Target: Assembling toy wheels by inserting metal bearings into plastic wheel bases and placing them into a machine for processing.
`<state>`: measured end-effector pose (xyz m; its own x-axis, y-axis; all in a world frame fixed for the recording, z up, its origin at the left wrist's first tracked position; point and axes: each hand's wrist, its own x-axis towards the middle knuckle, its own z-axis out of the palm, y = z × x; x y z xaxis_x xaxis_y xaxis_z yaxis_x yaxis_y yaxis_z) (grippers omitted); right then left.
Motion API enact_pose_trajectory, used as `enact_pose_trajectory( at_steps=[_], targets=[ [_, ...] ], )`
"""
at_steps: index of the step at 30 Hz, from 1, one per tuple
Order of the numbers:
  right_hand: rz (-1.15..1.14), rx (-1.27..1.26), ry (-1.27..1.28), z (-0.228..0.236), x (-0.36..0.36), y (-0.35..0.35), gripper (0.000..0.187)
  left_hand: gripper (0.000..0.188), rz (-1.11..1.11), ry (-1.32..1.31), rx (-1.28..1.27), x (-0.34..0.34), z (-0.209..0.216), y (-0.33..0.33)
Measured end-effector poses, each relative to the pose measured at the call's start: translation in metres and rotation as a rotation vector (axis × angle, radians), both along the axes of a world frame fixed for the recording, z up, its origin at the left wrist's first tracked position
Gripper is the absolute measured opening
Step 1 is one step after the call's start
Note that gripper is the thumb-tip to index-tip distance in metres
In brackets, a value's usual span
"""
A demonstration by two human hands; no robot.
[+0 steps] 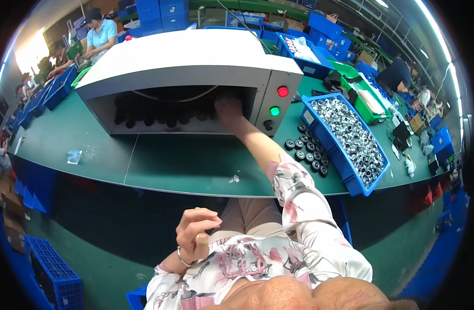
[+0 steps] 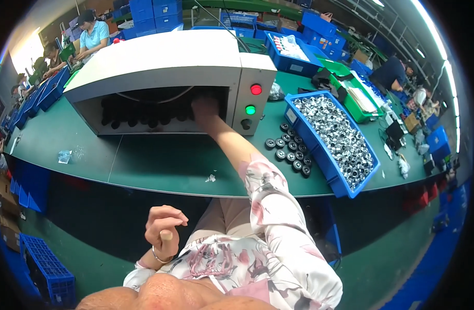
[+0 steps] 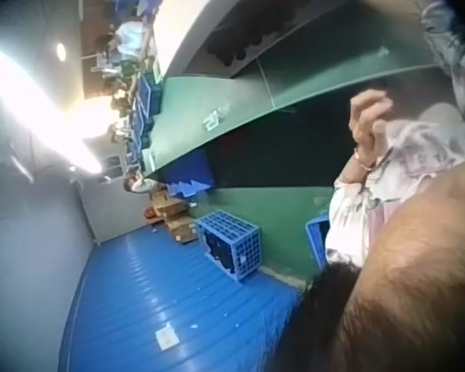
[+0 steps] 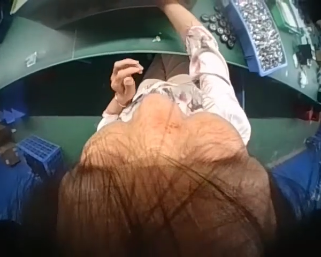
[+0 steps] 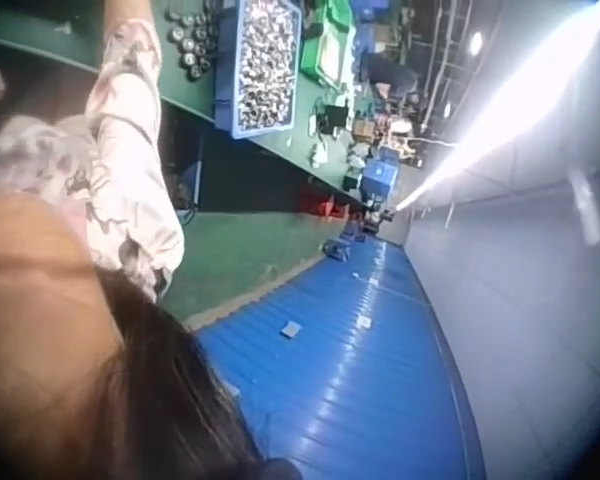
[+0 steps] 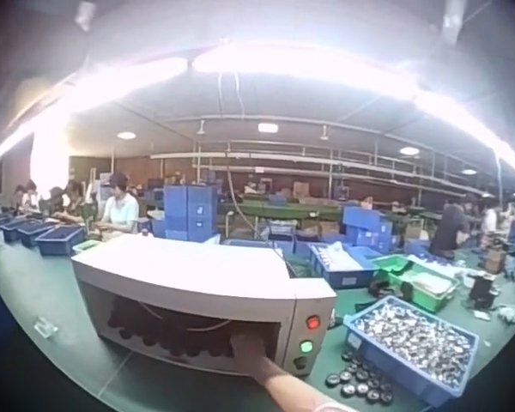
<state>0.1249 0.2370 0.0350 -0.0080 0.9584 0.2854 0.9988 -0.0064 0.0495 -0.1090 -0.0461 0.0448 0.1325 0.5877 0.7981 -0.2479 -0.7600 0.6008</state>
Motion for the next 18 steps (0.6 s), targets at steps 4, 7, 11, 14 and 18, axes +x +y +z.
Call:
enact_pose_trajectory(
  at_steps=[4,7,11,14,18],
  targets=[
    [0.029,0.034,-0.133,0.0,0.004,0.003,0.026,0.039,-0.046,0.077,-0.288,-0.009,-0.019,-0.004],
    [0.059,0.006,0.001,0.003,0.004,0.0,0.023,0.037,-0.089,0.07,-0.542,-0.008,-0.032,-0.009],
    [0.104,0.127,-0.021,0.001,0.002,-0.021,0.019,0.03,-0.155,0.104,-0.735,-0.012,-0.042,-0.015],
    [0.259,0.346,0.192,0.009,0.0,-0.062,0.018,0.025,-0.166,0.166,-0.733,-0.01,-0.036,0.004],
    [0.561,0.245,0.878,0.033,-0.018,-0.165,0.026,0.023,-0.149,-0.122,-0.814,0.014,-0.038,0.046]
  ],
)
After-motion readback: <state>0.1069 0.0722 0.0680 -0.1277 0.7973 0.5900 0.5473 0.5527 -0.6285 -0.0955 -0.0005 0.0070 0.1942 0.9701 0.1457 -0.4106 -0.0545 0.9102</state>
